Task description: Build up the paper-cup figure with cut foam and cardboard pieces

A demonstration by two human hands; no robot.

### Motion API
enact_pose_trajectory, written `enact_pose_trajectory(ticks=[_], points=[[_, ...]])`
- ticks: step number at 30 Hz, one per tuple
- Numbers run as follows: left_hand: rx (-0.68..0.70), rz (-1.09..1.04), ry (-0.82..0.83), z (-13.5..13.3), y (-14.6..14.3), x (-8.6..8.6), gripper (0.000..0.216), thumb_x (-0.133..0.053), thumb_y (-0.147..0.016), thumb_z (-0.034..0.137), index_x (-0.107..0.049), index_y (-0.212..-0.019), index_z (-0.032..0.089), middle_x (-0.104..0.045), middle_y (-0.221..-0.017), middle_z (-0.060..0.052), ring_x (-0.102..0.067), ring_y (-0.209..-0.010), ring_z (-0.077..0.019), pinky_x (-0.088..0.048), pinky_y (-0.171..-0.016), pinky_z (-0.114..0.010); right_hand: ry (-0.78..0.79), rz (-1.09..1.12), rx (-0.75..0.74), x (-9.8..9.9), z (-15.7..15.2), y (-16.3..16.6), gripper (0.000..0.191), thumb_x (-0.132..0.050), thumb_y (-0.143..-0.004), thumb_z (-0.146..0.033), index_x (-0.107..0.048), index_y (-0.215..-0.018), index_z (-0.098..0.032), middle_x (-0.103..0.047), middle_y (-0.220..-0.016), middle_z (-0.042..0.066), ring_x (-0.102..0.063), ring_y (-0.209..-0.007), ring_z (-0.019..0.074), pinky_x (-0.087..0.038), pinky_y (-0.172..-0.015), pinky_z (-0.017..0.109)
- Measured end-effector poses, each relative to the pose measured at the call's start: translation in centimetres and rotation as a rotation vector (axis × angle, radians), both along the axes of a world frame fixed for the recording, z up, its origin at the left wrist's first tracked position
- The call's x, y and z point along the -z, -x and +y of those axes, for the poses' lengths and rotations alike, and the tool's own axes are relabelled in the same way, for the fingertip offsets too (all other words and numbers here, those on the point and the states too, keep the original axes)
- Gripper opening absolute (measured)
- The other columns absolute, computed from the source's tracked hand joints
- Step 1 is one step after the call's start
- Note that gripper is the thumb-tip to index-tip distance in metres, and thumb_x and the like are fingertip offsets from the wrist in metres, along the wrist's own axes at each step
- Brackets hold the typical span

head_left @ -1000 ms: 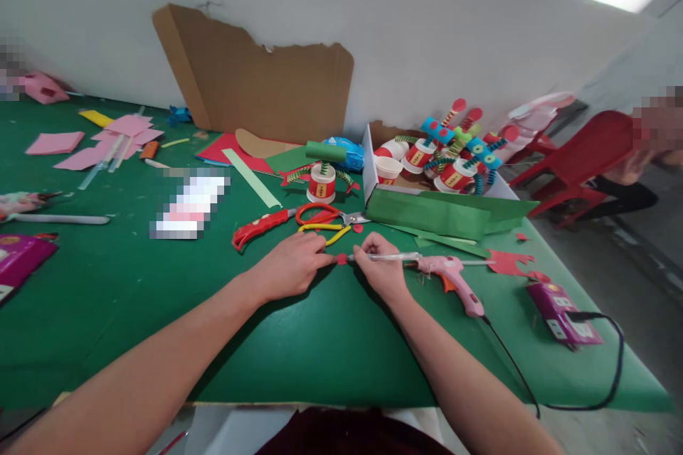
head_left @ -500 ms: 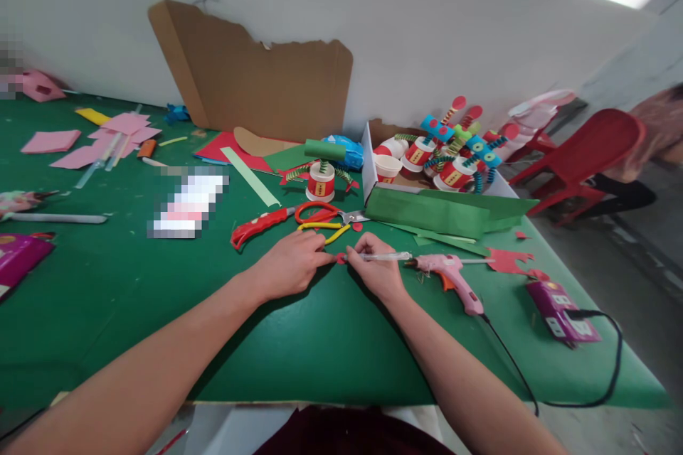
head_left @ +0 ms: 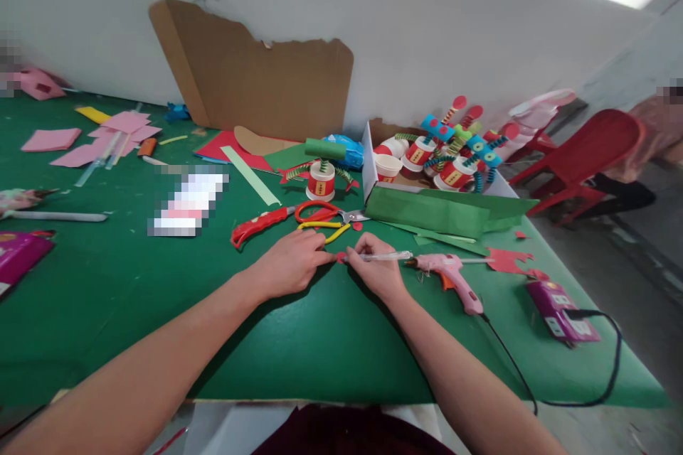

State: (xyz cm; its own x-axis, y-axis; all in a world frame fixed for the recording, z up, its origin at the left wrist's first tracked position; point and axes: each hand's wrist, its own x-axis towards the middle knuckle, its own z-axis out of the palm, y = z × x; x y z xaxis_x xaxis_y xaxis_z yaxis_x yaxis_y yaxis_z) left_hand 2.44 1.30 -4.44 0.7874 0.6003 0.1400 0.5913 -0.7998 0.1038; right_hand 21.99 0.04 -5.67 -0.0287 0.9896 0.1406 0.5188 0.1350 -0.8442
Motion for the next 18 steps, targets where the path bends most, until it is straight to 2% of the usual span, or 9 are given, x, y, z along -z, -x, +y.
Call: enact_pose_trajectory(ticks=[18], points=[[0.004, -0.004, 0.03, 0.05, 0.0, -0.14, 0.028, -0.046, -0.085, 0.014, -0.067, -0.102, 0.022, -0.055, -0.084, -0.007, -0.051, -0.082, -0.0203, -0.042, -0.073, -0.033, 0.009, 0.014, 0.017, -0.1, 0.05, -0.06, 0.021, -0.055, -0.068, -0.029, -0.04, -0.054, -0.023, -0.041, -0.045, -0.006, -0.037, -0.043, 0.0094, -0.027, -0.044, 0.023]])
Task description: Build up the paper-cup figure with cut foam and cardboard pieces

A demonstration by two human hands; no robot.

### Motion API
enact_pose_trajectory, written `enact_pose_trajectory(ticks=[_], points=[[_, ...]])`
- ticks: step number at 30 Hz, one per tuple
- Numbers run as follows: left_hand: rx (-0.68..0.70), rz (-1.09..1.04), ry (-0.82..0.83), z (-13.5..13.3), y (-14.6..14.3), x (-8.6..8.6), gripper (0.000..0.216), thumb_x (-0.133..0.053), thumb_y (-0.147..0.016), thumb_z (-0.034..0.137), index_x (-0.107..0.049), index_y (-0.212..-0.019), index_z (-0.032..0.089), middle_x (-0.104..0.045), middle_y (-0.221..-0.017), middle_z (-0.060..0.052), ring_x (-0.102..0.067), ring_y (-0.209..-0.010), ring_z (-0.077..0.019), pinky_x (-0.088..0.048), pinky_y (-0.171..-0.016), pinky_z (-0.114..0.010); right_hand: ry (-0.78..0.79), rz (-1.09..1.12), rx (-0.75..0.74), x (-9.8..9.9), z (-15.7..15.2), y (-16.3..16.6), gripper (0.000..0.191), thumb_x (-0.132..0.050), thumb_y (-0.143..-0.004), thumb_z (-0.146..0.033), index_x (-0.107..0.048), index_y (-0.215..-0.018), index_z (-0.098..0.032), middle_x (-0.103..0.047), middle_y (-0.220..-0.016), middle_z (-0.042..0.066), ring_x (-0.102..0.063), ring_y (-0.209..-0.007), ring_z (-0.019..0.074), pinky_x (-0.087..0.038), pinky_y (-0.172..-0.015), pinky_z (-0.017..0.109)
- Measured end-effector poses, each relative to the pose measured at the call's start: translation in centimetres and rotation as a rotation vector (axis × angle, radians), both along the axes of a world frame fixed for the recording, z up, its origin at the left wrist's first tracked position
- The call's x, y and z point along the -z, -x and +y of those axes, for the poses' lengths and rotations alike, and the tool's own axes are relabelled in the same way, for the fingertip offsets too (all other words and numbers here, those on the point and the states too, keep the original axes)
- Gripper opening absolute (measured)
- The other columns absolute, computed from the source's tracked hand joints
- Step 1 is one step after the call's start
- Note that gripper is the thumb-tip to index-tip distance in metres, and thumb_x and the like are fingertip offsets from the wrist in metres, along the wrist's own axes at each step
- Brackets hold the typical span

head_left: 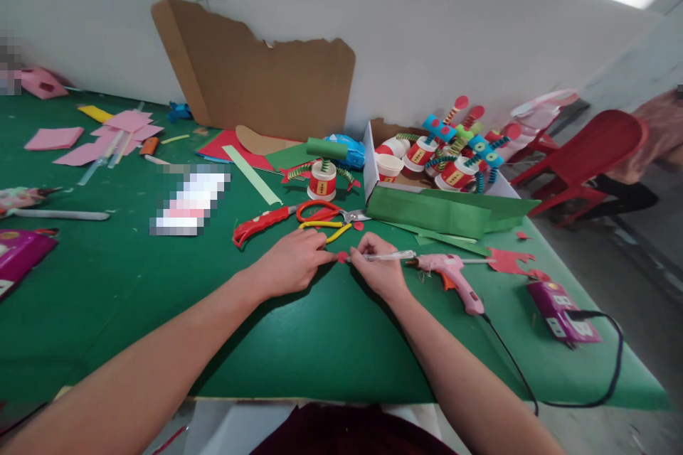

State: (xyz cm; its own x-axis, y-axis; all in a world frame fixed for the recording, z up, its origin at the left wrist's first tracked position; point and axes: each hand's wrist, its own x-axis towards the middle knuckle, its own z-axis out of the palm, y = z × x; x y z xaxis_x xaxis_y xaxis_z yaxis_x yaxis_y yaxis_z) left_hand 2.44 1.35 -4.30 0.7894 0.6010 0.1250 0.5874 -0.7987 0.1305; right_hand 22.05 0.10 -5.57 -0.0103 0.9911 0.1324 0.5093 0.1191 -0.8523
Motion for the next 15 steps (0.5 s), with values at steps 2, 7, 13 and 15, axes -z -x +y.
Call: enact_pose_trajectory(ticks=[2, 7, 13, 15], points=[[0.003, -0.003, 0.001, 0.02, 0.0, 0.0, 0.028, -0.046, -0.085, 0.015, -0.067, -0.102, 0.022, -0.055, -0.084, -0.006, -0.051, -0.082, -0.02, -0.042, -0.074, -0.033, -0.008, 0.005, 0.001, 0.08, 0.0, -0.04, 0.021, -0.054, -0.068, -0.029, -0.04, -0.054, -0.023, -0.041, -0.046, -0.006, -0.037, -0.044, 0.0095, -0.027, -0.044, 0.023], [0.0, -0.001, 0.008, 0.03, -0.03, -0.07, 0.03, -0.046, -0.085, 0.015, -0.067, -0.105, 0.022, -0.055, -0.084, -0.006, -0.051, -0.082, -0.0205, -0.042, -0.074, -0.034, -0.023, -0.006, 0.01, 0.12, -0.04, -0.05, 0.021, -0.054, -0.068, -0.028, -0.04, -0.054, -0.023, -0.041, -0.047, -0.006, -0.037, -0.045, 0.0097, -0.028, -0.045, 0.023], [0.004, -0.005, 0.018, 0.0, -0.01, -0.16, 0.031, -0.045, -0.086, 0.015, -0.067, -0.107, 0.022, -0.056, -0.085, -0.007, -0.051, -0.083, -0.0208, -0.043, -0.075, -0.034, -0.007, 0.007, 0.01, -0.07, -0.04, 0.01, 0.022, -0.054, -0.07, -0.028, -0.04, -0.054, -0.022, -0.04, -0.046, -0.007, -0.036, -0.044, 0.0093, -0.027, -0.045, 0.023], [0.001, 0.0, 0.018, -0.04, -0.02, -0.19, 0.031, -0.045, -0.085, 0.014, -0.067, -0.107, 0.022, -0.056, -0.086, -0.007, -0.052, -0.084, -0.0212, -0.043, -0.076, -0.035, -0.014, 0.007, 0.015, -0.04, -0.01, 0.01, 0.022, -0.054, -0.07, -0.028, -0.04, -0.054, -0.022, -0.04, -0.046, -0.007, -0.036, -0.044, 0.0093, -0.027, -0.045, 0.023]])
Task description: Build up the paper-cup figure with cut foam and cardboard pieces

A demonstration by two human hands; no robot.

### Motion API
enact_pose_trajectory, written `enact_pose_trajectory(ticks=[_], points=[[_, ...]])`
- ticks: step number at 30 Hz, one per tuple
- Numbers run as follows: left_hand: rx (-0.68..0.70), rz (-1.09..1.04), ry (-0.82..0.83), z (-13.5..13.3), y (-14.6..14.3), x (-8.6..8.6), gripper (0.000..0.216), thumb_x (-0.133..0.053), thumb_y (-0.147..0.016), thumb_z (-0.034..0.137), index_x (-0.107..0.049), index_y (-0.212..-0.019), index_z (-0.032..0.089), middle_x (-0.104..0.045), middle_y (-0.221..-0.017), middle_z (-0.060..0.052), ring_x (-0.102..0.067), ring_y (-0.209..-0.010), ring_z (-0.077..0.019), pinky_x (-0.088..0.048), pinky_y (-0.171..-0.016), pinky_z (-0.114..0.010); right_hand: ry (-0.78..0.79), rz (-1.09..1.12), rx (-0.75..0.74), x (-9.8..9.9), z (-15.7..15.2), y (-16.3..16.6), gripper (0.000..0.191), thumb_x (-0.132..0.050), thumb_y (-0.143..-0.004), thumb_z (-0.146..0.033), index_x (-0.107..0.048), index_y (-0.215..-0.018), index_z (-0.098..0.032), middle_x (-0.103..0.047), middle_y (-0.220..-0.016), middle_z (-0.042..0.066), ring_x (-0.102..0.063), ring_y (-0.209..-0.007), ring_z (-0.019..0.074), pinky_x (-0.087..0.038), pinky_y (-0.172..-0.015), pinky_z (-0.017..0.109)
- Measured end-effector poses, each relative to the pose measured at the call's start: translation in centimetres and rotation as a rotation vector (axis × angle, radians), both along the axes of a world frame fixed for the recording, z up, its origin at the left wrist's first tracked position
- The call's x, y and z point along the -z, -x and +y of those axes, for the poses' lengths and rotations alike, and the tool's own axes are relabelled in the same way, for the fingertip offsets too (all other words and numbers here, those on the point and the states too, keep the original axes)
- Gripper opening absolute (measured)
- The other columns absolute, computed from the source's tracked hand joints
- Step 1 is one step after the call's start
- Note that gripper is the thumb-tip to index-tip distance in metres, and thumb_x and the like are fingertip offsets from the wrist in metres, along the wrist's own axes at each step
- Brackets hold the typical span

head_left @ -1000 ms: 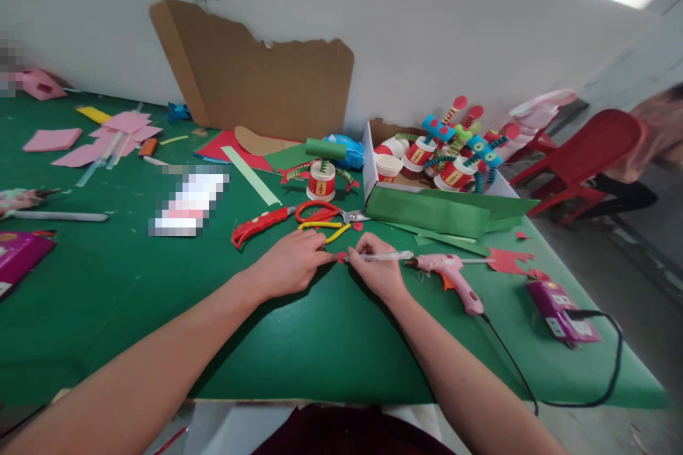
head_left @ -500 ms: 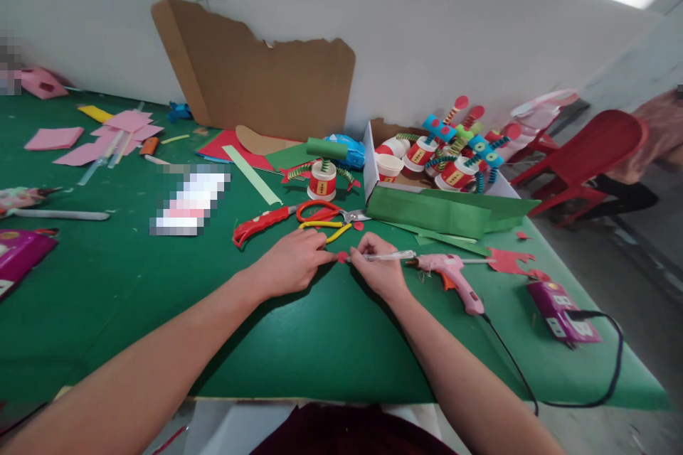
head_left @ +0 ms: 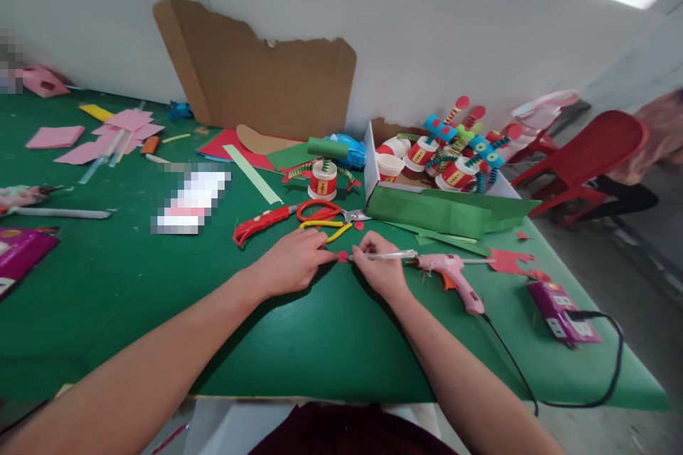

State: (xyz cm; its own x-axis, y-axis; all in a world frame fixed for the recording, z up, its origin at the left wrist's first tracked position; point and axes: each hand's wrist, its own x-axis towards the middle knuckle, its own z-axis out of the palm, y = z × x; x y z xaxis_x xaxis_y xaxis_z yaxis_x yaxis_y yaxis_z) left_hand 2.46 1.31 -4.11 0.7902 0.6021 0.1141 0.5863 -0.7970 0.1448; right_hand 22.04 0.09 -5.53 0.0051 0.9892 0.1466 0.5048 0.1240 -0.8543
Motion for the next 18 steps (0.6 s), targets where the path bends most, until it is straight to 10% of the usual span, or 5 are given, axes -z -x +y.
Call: enact_pose_trajectory(ticks=[18], points=[[0.001, -0.003, -0.014, 0.03, -0.04, 0.13, 0.03, -0.044, -0.086, 0.015, -0.067, -0.104, 0.021, -0.055, -0.085, -0.007, -0.051, -0.083, -0.0205, -0.042, -0.074, -0.034, 0.001, -0.008, -0.007, 0.21, 0.13, 0.01, 0.022, -0.056, -0.071, -0.031, -0.042, -0.056, -0.022, -0.042, -0.047, -0.007, -0.037, -0.045, 0.0097, -0.028, -0.045, 0.023]])
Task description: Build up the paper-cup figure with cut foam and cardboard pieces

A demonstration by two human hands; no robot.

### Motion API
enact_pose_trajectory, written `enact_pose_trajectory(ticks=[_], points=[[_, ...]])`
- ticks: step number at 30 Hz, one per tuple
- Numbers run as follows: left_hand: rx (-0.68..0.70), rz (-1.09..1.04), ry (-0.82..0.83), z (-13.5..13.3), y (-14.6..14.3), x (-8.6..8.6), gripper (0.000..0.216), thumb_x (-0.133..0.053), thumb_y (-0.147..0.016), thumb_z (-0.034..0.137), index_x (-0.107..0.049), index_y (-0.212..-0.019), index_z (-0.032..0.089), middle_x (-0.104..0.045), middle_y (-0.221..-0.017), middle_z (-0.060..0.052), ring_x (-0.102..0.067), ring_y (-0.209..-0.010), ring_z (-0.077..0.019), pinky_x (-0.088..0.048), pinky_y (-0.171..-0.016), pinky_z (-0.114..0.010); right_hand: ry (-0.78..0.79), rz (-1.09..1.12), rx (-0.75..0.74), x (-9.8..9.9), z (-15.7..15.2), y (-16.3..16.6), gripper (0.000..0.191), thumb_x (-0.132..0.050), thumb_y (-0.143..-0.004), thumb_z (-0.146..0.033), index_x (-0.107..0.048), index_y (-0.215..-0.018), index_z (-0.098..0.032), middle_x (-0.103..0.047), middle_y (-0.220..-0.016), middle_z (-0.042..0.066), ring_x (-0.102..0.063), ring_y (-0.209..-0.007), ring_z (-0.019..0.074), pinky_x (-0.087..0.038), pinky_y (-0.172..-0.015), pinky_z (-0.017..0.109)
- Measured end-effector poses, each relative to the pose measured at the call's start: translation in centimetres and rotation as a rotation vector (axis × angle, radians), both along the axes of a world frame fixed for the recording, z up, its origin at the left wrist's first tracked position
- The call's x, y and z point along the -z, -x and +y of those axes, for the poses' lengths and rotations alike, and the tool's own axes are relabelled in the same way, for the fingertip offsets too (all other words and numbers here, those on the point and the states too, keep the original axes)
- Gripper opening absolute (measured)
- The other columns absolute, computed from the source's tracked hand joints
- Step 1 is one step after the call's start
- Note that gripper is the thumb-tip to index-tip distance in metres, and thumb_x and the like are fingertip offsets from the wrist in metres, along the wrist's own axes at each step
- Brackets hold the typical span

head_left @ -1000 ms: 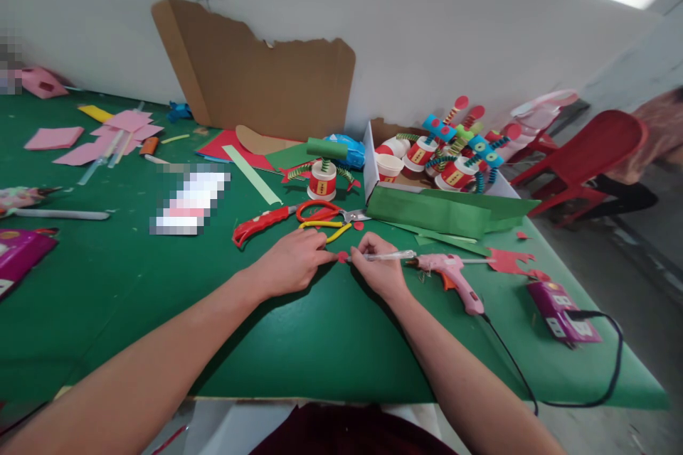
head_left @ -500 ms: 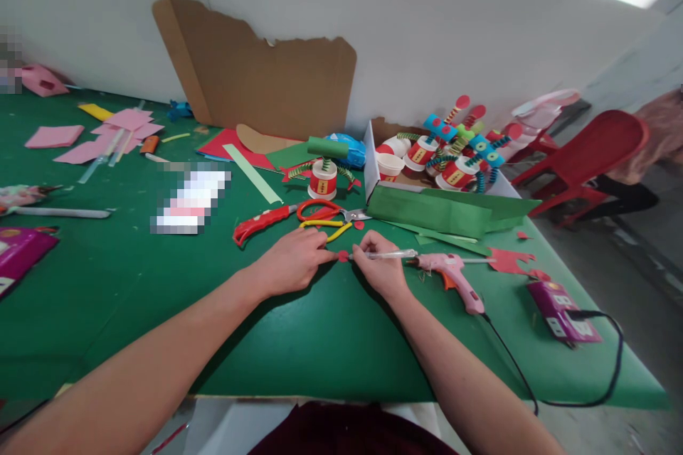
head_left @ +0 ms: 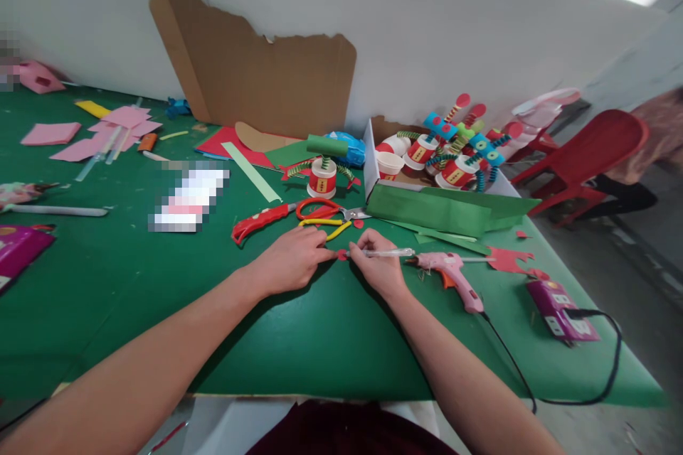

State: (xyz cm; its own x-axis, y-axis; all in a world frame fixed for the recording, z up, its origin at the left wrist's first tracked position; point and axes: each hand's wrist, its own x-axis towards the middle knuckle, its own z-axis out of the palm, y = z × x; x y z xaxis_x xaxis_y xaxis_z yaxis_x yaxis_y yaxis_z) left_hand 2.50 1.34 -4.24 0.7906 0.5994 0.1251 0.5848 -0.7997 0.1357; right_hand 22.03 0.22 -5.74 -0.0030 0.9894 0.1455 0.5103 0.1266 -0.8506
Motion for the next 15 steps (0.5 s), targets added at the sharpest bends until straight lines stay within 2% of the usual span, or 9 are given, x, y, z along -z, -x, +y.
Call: enact_pose_trajectory(ticks=[15], points=[[-0.004, 0.011, -0.009, -0.01, -0.04, -0.03, 0.03, -0.044, -0.086, 0.014, -0.067, -0.104, 0.021, -0.055, -0.084, -0.007, -0.05, -0.082, -0.0206, -0.041, -0.074, -0.034, 0.017, 0.004, -0.002, -0.15, -0.03, 0.13, 0.022, -0.057, -0.071, -0.032, -0.043, -0.057, -0.022, -0.042, -0.047, -0.007, -0.037, -0.045, 0.0098, -0.027, -0.046, 0.023]])
